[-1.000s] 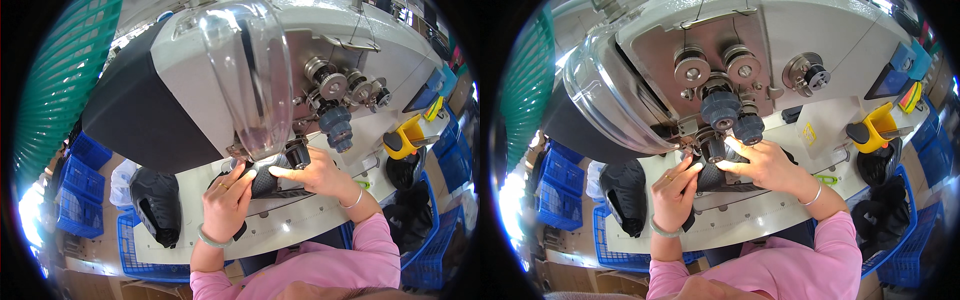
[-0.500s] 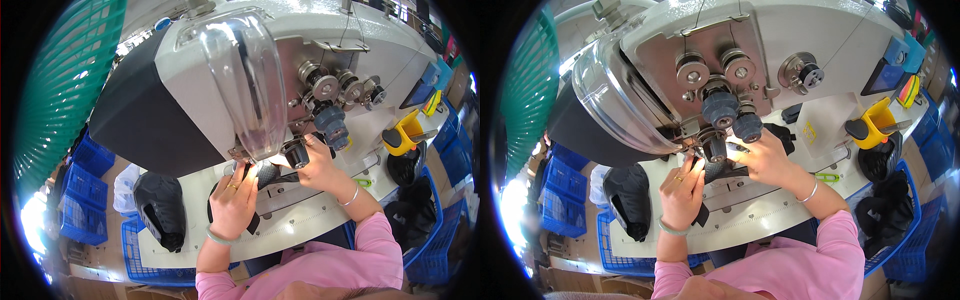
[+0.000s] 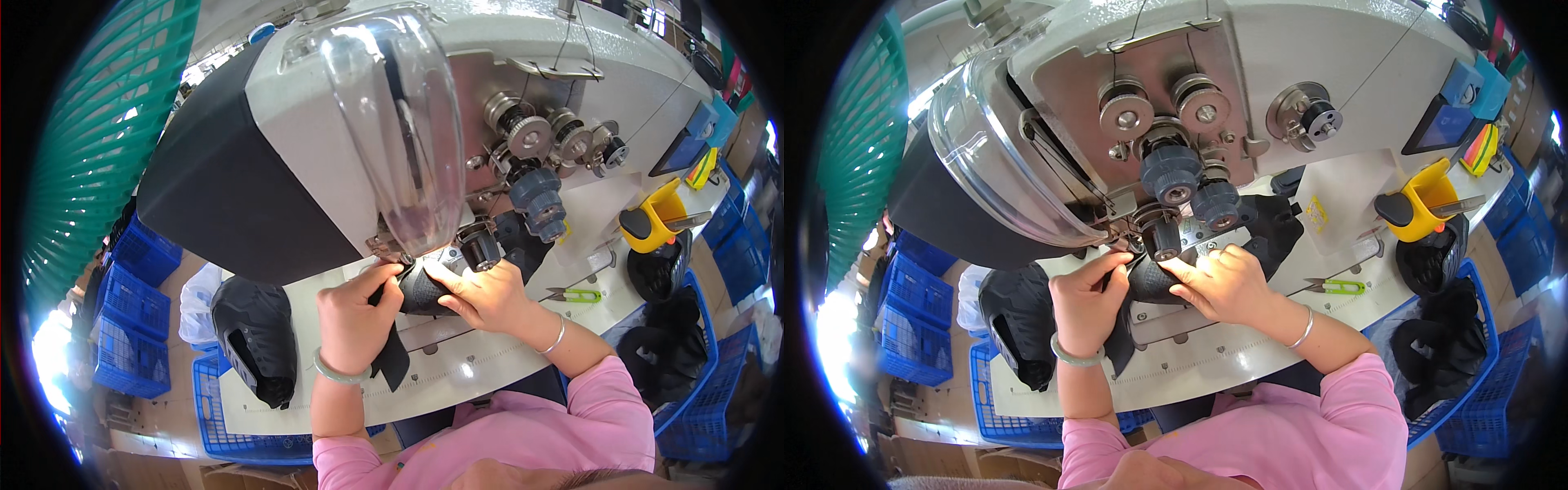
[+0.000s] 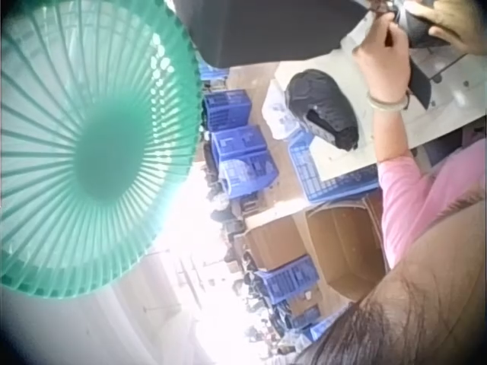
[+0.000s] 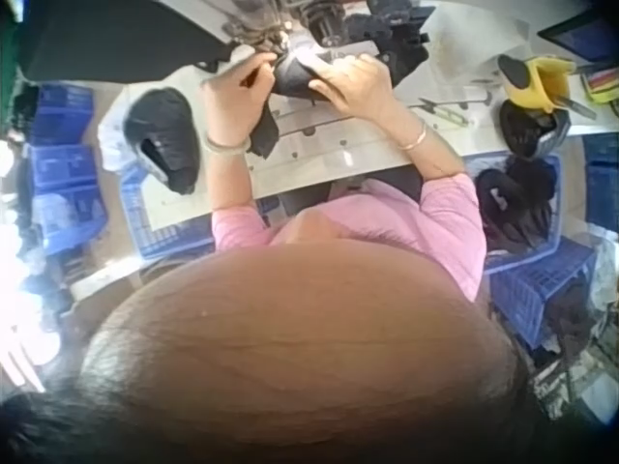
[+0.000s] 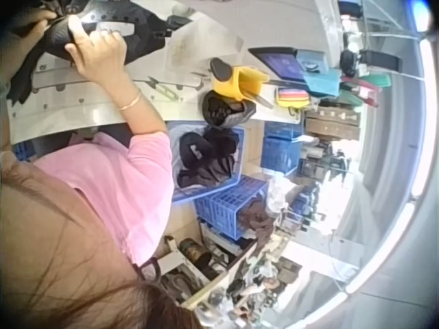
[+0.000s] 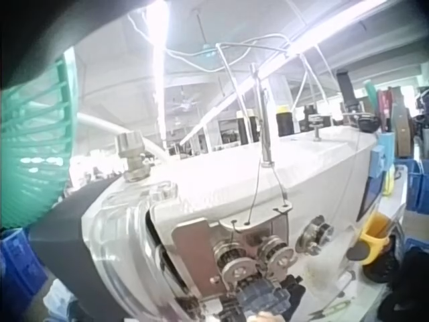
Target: Stitching black material components together using an industrial sewing machine to form footwear uppers.
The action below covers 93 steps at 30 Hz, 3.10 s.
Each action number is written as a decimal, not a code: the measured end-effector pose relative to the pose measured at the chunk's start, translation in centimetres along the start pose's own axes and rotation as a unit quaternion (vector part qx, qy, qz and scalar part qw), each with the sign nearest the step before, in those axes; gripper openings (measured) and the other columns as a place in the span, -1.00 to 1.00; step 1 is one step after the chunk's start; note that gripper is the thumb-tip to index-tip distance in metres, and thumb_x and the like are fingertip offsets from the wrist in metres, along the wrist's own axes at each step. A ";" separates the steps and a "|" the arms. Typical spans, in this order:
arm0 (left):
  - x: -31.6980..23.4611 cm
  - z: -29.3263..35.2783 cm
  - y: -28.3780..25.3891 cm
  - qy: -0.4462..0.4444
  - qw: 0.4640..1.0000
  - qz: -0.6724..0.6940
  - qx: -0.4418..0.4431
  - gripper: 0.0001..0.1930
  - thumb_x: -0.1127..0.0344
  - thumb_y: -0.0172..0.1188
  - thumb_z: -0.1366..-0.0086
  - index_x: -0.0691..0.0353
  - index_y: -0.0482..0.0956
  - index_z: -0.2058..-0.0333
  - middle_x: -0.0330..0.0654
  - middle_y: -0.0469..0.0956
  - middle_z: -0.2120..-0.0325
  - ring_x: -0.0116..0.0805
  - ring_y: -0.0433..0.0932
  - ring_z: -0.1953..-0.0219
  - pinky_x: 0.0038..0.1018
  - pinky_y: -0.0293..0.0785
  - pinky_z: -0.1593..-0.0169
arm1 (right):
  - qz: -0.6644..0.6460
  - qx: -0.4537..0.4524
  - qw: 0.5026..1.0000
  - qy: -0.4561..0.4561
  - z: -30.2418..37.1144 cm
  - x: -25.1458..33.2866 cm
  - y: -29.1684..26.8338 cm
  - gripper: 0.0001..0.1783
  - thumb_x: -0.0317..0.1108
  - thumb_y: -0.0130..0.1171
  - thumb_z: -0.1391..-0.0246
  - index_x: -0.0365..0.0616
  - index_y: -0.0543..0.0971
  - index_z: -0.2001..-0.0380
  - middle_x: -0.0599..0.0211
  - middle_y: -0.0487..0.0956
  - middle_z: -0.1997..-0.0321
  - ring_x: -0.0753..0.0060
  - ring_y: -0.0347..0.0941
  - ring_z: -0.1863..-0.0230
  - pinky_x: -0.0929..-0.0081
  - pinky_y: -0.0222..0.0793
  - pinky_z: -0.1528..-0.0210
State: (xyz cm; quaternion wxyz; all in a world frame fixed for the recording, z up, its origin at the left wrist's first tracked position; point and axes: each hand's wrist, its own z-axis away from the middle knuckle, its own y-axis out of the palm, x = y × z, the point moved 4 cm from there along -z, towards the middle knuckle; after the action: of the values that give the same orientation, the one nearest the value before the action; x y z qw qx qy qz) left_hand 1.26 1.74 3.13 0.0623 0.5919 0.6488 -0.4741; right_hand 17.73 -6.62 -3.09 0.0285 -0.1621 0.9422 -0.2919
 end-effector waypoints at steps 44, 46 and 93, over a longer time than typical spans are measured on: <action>-1.5 3.9 1.9 0.229 0.903 -0.361 0.027 -0.48 0.53 0.16 0.03 0.10 0.60 0.01 0.06 0.53 -0.03 -0.39 0.47 0.49 -0.51 0.48 0.40 | -0.125 0.004 0.988 -0.090 -4.3 -4.3 -1.3 -0.78 -0.20 0.30 0.14 -0.06 0.56 0.46 0.30 0.50 0.40 0.13 0.45 0.34 0.24 0.35 0.30; -1.5 3.7 1.6 0.246 0.907 -0.343 0.002 -0.50 0.53 0.17 0.03 0.13 0.60 0.02 -0.04 0.54 0.01 -0.32 0.52 0.35 -0.45 0.52 0.28 | -0.117 0.035 0.987 -0.108 -3.3 -4.2 -1.1 -0.72 -0.20 0.31 0.15 -0.06 0.58 0.34 0.25 0.50 0.30 0.10 0.45 0.24 0.23 0.37 0.23; -1.6 1.8 1.3 0.255 0.943 -0.213 -0.013 -0.68 0.53 0.21 0.03 0.21 0.63 0.22 -0.20 0.52 0.27 -0.12 0.55 0.23 -0.15 0.52 0.02 | -0.228 -0.002 0.971 -0.071 -2.2 -2.5 -0.5 -0.60 -0.57 0.22 0.38 0.01 0.66 0.32 0.32 0.44 0.31 0.17 0.48 0.29 0.33 0.38 0.37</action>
State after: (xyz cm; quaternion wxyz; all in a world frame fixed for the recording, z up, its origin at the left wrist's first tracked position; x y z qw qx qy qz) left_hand 1.95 -0.83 2.46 -0.2002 0.5402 0.7598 -0.3013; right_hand 19.88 -5.05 -1.12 0.0279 -0.3930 0.8764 -0.2769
